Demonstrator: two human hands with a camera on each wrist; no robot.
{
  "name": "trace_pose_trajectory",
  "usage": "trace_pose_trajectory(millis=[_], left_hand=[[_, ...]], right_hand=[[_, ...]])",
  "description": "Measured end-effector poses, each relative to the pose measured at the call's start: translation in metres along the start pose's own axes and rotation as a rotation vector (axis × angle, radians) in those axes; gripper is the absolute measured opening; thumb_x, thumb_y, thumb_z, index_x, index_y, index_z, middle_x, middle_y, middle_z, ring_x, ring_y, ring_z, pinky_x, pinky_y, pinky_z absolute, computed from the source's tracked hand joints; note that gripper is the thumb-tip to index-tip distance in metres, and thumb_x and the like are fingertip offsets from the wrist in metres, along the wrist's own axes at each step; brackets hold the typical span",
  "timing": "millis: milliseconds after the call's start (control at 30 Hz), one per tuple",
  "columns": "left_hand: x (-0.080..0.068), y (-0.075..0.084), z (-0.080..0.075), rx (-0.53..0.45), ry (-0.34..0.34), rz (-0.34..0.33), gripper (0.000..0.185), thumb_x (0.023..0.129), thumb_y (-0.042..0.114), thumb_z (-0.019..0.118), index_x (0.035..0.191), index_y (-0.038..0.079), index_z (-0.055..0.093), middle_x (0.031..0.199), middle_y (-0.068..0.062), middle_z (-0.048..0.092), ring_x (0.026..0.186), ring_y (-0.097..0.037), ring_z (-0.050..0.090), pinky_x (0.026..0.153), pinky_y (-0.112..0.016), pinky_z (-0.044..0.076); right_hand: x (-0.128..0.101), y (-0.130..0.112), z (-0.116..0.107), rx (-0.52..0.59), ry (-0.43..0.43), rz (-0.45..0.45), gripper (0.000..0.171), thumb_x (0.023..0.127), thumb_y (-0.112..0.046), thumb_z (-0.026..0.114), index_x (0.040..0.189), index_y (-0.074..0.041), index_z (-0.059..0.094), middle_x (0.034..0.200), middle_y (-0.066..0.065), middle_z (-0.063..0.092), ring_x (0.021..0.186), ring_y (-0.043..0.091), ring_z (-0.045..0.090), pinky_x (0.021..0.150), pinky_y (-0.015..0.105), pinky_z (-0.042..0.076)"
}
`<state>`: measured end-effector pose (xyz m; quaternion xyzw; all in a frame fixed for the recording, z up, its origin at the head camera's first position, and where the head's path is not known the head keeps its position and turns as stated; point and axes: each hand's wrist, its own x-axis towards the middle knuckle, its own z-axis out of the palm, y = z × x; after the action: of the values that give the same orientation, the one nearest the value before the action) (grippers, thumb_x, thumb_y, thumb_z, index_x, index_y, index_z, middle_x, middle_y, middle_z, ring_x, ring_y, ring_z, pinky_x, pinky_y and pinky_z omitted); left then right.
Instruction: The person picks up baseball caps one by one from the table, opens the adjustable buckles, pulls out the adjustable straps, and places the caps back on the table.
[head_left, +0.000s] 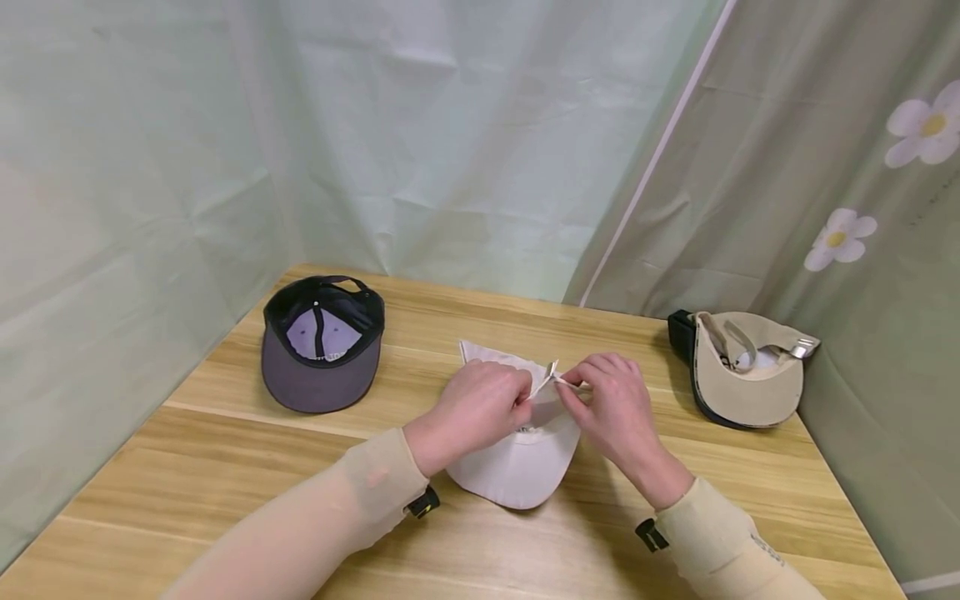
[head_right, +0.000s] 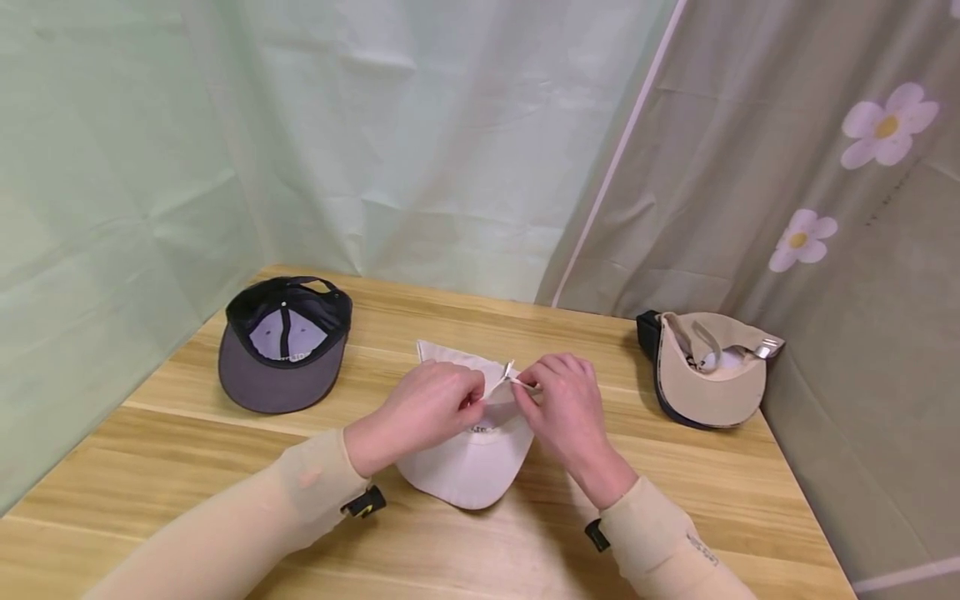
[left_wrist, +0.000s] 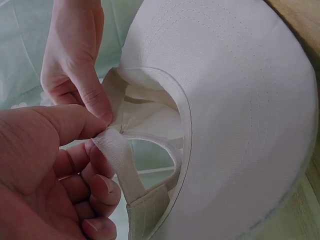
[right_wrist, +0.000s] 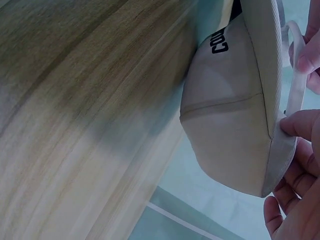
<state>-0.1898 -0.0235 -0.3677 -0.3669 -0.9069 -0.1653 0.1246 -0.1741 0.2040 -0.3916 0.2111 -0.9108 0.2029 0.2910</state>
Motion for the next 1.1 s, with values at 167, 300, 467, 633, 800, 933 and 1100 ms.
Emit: trace_pose_trajectory(millis=[167,300,467,633,800,933,1100], left_hand=[[-0.001,0.000,-0.001,-0.004,-0.020,-0.003,0.023,0.093,0.018,0.082,0.077,0.020,0.065,0.063,0.013,0.053,0.057,-0.010,0.049,0.058,-0.031,0.040],[-0.002,-0.001,-0.002,-0.013,-0.022,0.003,0.023,0.093,0.015,0.082,0.077,0.018,0.065,0.062,0.012,0.053,0.057,-0.010,0.049,0.057,-0.030,0.040],[-0.002,-0.002,-0.005,-0.024,-0.011,0.007,0.026,0.093,0.015,0.081,0.075,0.019,0.062,0.061,0.011,0.051,0.056,-0.010,0.048,0.058,-0.031,0.040],[-0.003,-0.006,-0.009,-0.028,0.004,-0.031,0.025,0.093,0.014,0.078,0.075,0.019,0.062,0.062,0.010,0.052,0.057,-0.012,0.048,0.056,-0.032,0.040],[-0.006,-0.010,-0.013,-0.020,0.024,-0.072,0.028,0.097,0.017,0.076,0.075,0.021,0.061,0.064,0.010,0.053,0.059,-0.013,0.050,0.060,-0.034,0.043],[-0.007,-0.013,-0.015,-0.018,0.041,-0.112,0.032,0.100,0.019,0.075,0.072,0.023,0.058,0.063,0.010,0.052,0.060,-0.014,0.051,0.063,-0.036,0.044],[-0.007,-0.017,-0.014,-0.016,0.065,-0.147,0.035,0.101,0.021,0.075,0.072,0.023,0.057,0.062,0.010,0.051,0.060,-0.014,0.051,0.063,-0.036,0.044]], right_hand=[[0.000,0.002,-0.001,0.008,-0.014,0.058,0.010,0.093,-0.012,0.087,0.089,-0.010,0.078,0.094,0.004,0.076,0.103,0.034,0.067,0.101,0.056,0.046],[0.000,0.005,-0.002,0.012,-0.017,0.085,0.009,0.094,-0.013,0.086,0.090,-0.010,0.078,0.095,0.005,0.076,0.104,0.034,0.067,0.103,0.056,0.045],[0.000,0.006,-0.003,0.007,-0.010,0.094,0.009,0.094,-0.014,0.086,0.091,-0.010,0.079,0.096,0.005,0.077,0.105,0.035,0.067,0.102,0.056,0.045],[0.000,0.006,-0.004,0.011,-0.007,0.100,0.009,0.094,-0.013,0.087,0.091,-0.010,0.079,0.096,0.004,0.077,0.104,0.035,0.067,0.100,0.056,0.045],[-0.001,0.007,-0.005,0.004,-0.001,0.100,0.008,0.094,-0.012,0.087,0.092,-0.010,0.080,0.096,0.005,0.077,0.104,0.035,0.067,0.098,0.056,0.047],[-0.002,0.007,-0.004,0.002,-0.005,0.096,0.008,0.094,-0.012,0.088,0.092,-0.011,0.081,0.096,0.005,0.077,0.103,0.035,0.067,0.097,0.056,0.047],[-0.006,0.006,-0.005,0.001,-0.018,0.070,0.009,0.092,-0.012,0.090,0.092,-0.013,0.081,0.097,0.003,0.078,0.101,0.034,0.066,0.093,0.054,0.047]])
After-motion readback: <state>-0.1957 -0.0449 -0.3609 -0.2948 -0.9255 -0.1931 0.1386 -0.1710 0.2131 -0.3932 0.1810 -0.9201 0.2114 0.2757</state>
